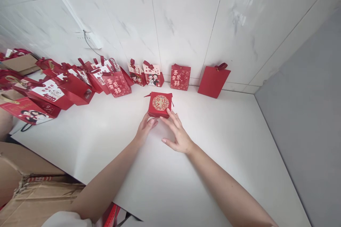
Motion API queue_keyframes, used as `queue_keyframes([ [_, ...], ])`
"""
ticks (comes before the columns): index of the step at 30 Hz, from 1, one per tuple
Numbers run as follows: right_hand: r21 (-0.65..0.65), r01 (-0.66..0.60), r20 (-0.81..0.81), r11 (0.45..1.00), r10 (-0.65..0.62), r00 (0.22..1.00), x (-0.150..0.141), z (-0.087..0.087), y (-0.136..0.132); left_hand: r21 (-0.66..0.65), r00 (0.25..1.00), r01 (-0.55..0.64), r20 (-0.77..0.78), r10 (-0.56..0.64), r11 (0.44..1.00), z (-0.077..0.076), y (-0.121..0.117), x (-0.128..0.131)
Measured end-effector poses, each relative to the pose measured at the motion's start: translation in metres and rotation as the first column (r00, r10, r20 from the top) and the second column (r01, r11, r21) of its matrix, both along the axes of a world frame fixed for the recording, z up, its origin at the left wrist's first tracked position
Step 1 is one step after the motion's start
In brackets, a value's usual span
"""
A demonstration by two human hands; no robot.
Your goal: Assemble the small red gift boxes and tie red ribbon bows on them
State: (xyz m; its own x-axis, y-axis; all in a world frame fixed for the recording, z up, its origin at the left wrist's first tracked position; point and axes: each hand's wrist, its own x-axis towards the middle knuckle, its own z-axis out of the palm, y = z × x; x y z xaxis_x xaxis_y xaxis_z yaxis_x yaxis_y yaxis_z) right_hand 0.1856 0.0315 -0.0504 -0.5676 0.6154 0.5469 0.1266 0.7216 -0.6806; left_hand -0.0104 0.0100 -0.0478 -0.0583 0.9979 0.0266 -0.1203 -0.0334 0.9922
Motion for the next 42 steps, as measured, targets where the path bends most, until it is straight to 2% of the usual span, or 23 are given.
queue_keyframes([
  [4, 0.075, -0.064, 0.067, 0.995, 0.059, 0.996, -0.003, -0.003, -0.001, -0.129, 0.978, 0.033, 0.207, -0.005, 0.991, 0.002, 0.005, -0.003],
  [7, 0.041, -0.097, 0.018, 0.994, 0.096, 0.995, -0.003, -0.003, -0.003, -0.194, 0.970, -0.039, 0.230, 0.084, 0.980, 0.005, 0.007, -0.005],
  [10, -0.136, 0.008, -0.168, 0.991, -0.031, 0.985, -0.002, -0.006, -0.003, -0.167, 0.959, -0.147, 0.216, 0.182, 0.975, 0.006, 0.006, -0.004],
  [12, -0.323, 0.030, -0.274, 0.946, -0.123, 0.954, -0.001, -0.009, 0.001, -0.122, 0.961, -0.132, 0.228, 0.158, 0.984, 0.005, 0.005, -0.002],
  [14, -0.470, -0.070, -0.329, 0.880, -0.100, 0.939, -0.001, -0.012, 0.007, -0.089, 0.970, -0.063, 0.228, 0.082, 0.994, 0.003, 0.003, 0.001],
  [17, -0.565, -0.231, -0.352, 0.792, 0.022, 0.936, -0.002, -0.014, 0.016, -0.069, 0.987, 0.059, 0.156, -0.048, 0.996, -0.001, 0.001, 0.005],
  [20, -0.593, -0.258, -0.379, 0.763, 0.018, 0.925, -0.003, -0.014, 0.022, -0.056, 0.987, 0.145, 0.075, -0.140, 0.988, -0.005, 0.001, 0.007],
  [24, -0.614, -0.249, -0.431, 0.749, -0.053, 0.901, -0.001, -0.017, 0.024, -0.075, 0.976, 0.204, 0.095, -0.197, 0.976, -0.006, 0.005, 0.006],
  [33, -0.623, -0.279, -0.459, 0.731, -0.053, 0.887, 0.001, -0.022, 0.026, -0.075, 0.979, 0.203, 0.019, -0.202, 0.976, -0.007, 0.007, 0.002],
  [42, -0.646, -0.310, -0.504, 0.698, -0.084, 0.860, 0.000, -0.020, 0.025, -0.092, 0.974, 0.227, 0.021, -0.226, 0.970, -0.013, 0.010, -0.002],
])
